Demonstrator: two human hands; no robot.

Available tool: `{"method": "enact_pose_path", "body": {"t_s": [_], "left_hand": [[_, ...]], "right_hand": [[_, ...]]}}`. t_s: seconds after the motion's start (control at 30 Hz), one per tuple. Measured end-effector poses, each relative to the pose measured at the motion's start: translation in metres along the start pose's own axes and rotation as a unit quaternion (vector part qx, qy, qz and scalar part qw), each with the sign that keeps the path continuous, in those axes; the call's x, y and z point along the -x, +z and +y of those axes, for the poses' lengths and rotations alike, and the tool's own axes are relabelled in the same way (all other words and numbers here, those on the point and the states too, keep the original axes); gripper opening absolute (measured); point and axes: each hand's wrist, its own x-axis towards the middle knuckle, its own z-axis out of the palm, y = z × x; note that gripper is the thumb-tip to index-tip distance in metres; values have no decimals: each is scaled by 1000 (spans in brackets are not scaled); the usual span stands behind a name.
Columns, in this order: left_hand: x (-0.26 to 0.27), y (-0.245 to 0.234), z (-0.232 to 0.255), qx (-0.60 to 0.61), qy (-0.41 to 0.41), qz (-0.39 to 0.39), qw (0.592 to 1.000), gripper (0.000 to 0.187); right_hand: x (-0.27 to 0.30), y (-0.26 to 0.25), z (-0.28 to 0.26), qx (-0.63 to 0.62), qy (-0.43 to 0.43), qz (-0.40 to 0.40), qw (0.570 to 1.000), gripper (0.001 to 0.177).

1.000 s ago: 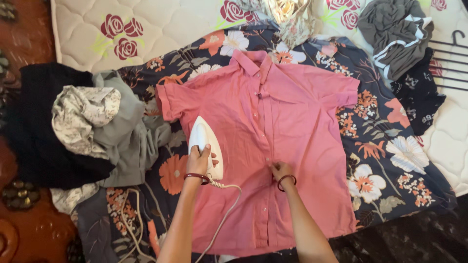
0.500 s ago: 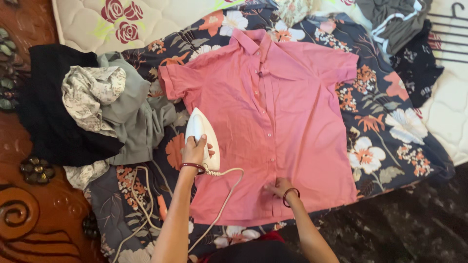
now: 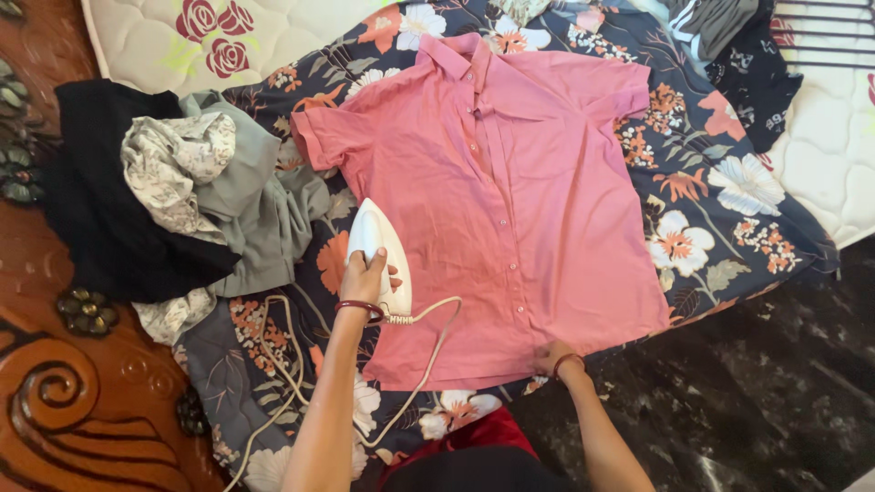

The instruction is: The person irons a pink short-sleeved shirt laid on a floral bedsheet. They smooth the collar and sleeves, then move the iron across the front and back panels, occasionally adjusting the shirt with their hands.

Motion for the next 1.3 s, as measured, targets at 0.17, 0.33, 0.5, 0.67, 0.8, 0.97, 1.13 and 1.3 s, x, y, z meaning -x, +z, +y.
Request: {"method": "enact_pose_path", "body": {"t_s": [0.17,0.33,0.5,0.67,0.8,0.97,1.13,1.3], "left_hand": [[-7,18,-54,-88,23,-5,996,38],[20,80,-112,-174,62,-16,983,53],[72,128,-97,-2,14,-107,994,65],[114,126,-75,10,1,-213,977,63],[84,58,-87,9,69,-117,991,33],[37,-60,-194,-350,85,168,918,37],[53,-67,-270,-236,35,44,970,50],[76,-57,-276,-227,-118,-116,960,38]], "right_hand": [[22,-4,-30,-35,1,214,976,31],[59,-25,-145,-361,-238,183,883,33],[93,-57,-193,-214,-241,82,943,37],[107,-49,-172,-375,-150,68,912,33],[111,-41,-178,-422,-123,93,894,31],[111,-41,-187,-485,-108,108,861,29],[114,-41,-185,-510,-123,93,846,26],[129,-44,-184,-534,-103,80,835,25]]}}
